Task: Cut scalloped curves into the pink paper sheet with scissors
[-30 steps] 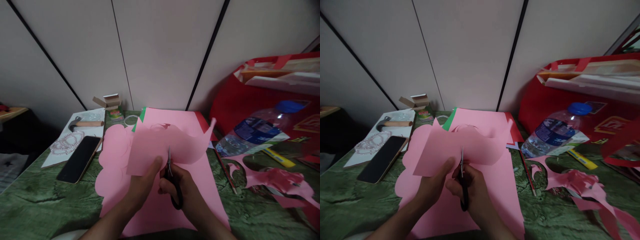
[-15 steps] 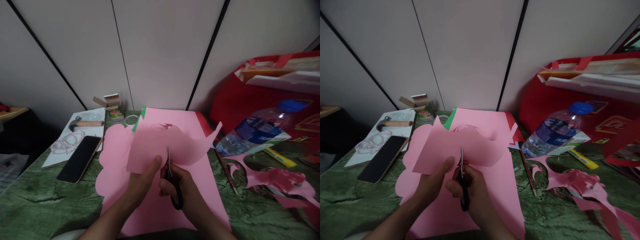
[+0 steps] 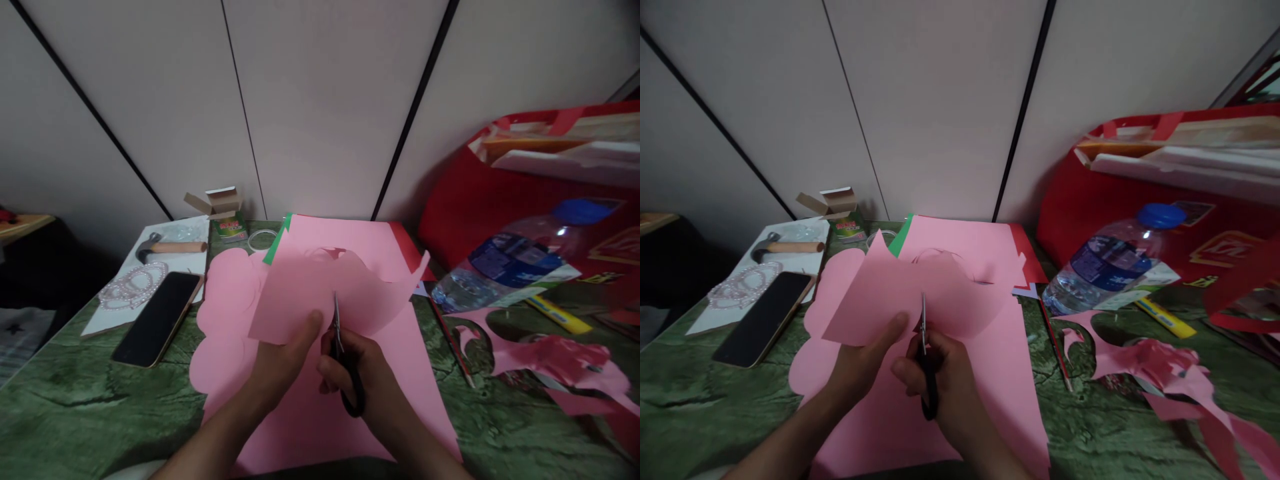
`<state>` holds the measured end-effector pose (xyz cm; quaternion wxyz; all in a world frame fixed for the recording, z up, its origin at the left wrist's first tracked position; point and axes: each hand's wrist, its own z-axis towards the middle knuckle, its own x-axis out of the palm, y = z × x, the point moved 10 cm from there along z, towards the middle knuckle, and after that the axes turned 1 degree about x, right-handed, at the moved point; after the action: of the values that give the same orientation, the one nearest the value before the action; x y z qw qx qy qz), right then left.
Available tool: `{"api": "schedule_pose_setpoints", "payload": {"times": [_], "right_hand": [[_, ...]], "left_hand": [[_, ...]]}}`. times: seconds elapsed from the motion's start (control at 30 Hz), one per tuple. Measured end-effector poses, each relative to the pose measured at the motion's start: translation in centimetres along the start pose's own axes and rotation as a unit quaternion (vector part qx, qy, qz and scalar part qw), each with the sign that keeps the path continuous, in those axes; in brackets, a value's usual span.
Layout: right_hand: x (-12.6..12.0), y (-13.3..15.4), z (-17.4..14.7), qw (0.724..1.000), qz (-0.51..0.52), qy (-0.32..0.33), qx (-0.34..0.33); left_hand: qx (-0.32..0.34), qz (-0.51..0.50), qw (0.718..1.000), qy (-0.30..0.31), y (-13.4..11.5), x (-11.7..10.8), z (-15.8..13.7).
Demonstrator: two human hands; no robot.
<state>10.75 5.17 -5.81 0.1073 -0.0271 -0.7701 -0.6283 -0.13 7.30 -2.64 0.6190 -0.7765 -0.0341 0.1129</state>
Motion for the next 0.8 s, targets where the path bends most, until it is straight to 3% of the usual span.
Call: {"api": "schedule_pose_setpoints", "payload": {"times": [0.13, 0.27, 0.5, 0.8], "right_hand": [[-0.2, 0.0, 0.0, 1.0, -0.002, -0.008, -0.004], [0.0, 0.0, 0.0, 1.0, 0.021, 0.003, -0.015], [0.1, -0.4, 1.5, 0.999, 0.017, 0.029, -0.025], [-1.6, -0.4, 4.4, 0.998, -0.057, 0.004, -0.04]], "left_hand": [[0.058, 0.021, 0.998, -0.006, -0.4, -0.4, 0.6], [0.12, 0.041, 0.992, 0.027, -0.5, 0.0, 1.4], [0.077, 0.013, 0.995, 0.067, 1.2, 1.5, 3.0], [0.096, -0.035, 0.992, 0.08, 1.7, 2.9, 5.1]]}}
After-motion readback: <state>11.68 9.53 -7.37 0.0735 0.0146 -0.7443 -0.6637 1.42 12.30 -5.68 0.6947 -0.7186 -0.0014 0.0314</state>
